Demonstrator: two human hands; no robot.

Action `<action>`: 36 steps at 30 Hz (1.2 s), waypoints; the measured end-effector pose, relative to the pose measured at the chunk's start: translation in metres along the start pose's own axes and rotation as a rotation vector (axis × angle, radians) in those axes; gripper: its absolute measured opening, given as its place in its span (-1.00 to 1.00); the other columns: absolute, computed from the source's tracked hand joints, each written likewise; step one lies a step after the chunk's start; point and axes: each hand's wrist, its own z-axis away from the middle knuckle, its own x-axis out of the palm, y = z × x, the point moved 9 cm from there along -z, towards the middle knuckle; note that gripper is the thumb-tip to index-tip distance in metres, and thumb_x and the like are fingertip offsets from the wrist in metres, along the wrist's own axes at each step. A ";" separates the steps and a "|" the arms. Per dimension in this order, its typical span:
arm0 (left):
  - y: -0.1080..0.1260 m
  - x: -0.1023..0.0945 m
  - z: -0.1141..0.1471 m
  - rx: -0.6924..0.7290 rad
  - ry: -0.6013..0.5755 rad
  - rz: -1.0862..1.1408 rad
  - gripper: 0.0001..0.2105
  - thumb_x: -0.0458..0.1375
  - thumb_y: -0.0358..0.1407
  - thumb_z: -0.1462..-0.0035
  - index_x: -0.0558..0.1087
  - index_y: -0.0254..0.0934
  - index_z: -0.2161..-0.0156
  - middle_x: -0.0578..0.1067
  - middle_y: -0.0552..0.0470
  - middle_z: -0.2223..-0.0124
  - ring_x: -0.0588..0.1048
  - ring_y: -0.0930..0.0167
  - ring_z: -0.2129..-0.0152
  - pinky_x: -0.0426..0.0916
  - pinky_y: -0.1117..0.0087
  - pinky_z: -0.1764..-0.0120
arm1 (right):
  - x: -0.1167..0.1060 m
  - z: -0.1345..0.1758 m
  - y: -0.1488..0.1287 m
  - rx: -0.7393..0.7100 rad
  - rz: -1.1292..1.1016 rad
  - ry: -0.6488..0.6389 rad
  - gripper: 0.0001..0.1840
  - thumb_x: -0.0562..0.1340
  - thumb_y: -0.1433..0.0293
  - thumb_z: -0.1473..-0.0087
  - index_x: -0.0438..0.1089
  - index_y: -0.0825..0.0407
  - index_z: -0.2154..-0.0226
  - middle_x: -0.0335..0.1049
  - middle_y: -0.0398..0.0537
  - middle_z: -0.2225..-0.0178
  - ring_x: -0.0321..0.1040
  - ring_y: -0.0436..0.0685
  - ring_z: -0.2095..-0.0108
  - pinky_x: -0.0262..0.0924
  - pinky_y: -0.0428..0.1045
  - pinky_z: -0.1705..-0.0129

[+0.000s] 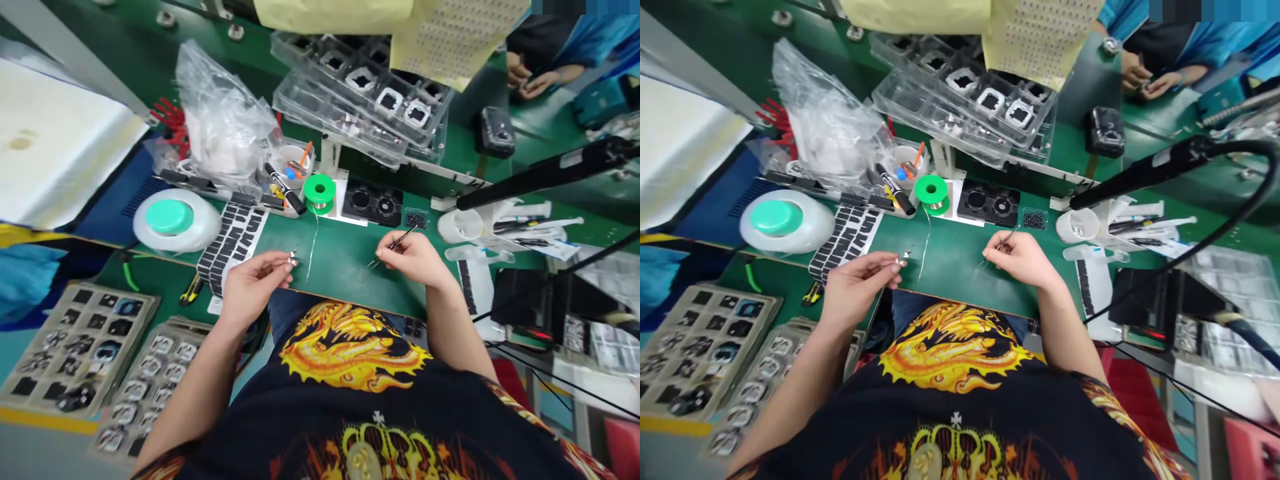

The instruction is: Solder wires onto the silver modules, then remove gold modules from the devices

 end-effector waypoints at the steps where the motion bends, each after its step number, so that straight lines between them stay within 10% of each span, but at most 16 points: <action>1: 0.001 0.002 0.000 -0.002 -0.006 -0.005 -0.71 0.56 -0.22 -0.10 0.74 -0.25 0.08 0.71 -0.02 0.28 0.65 0.46 0.47 0.62 0.51 0.38 | -0.005 0.003 0.012 0.025 -0.031 0.031 -0.58 0.53 0.02 -0.10 0.55 0.02 0.35 0.48 -0.15 0.53 0.40 0.03 0.52 0.22 -0.10 0.49; 8: 0.016 0.017 -0.003 0.039 -0.074 -0.029 -0.78 0.54 -0.23 -0.15 0.75 -0.22 0.11 0.72 -0.03 0.23 0.64 0.48 0.45 0.63 0.53 0.35 | -0.031 0.013 0.046 0.048 -0.091 0.187 -0.50 0.39 -0.10 -0.21 0.47 0.01 0.30 0.43 -0.17 0.50 0.37 0.04 0.52 0.26 -0.06 0.43; 15: 0.022 0.031 -0.008 0.111 -0.130 0.022 -0.81 0.52 -0.27 -0.20 0.73 -0.21 0.09 0.73 -0.05 0.17 0.64 0.45 0.43 0.63 0.47 0.35 | 0.015 0.000 0.013 -0.109 0.793 -0.078 -0.66 0.22 0.18 -0.40 0.43 -0.01 0.38 0.56 -0.07 0.37 0.42 0.08 0.37 0.00 -0.01 0.30; 30: 0.081 0.056 -0.016 0.337 -0.202 0.161 -0.84 0.50 -0.37 -0.21 0.73 -0.14 0.10 0.69 0.01 0.15 0.62 0.50 0.45 0.61 0.47 0.40 | 0.022 -0.004 0.013 -0.163 1.021 -0.272 -0.73 0.29 0.14 -0.38 0.48 -0.04 0.28 0.63 -0.05 0.25 0.49 0.18 0.28 -0.09 0.05 0.32; 33: 0.087 0.056 -0.018 0.343 -0.190 0.154 -0.84 0.51 -0.35 -0.20 0.72 -0.16 0.12 0.69 0.02 0.19 0.61 0.50 0.46 0.59 0.49 0.41 | -0.004 -0.009 -0.026 -0.210 1.015 -0.105 -0.77 0.26 0.18 -0.38 0.53 -0.05 0.21 0.63 -0.07 0.25 0.49 0.18 0.28 0.02 0.06 0.31; 36: 0.095 0.058 -0.022 0.329 -0.178 0.117 -0.84 0.52 -0.32 -0.19 0.71 -0.18 0.12 0.69 0.01 0.19 0.61 0.49 0.46 0.58 0.48 0.41 | -0.051 -0.014 -0.087 -0.316 0.933 0.326 -0.84 0.29 0.25 -0.33 0.55 -0.05 0.15 0.58 -0.08 0.28 0.49 0.19 0.28 0.16 0.07 0.27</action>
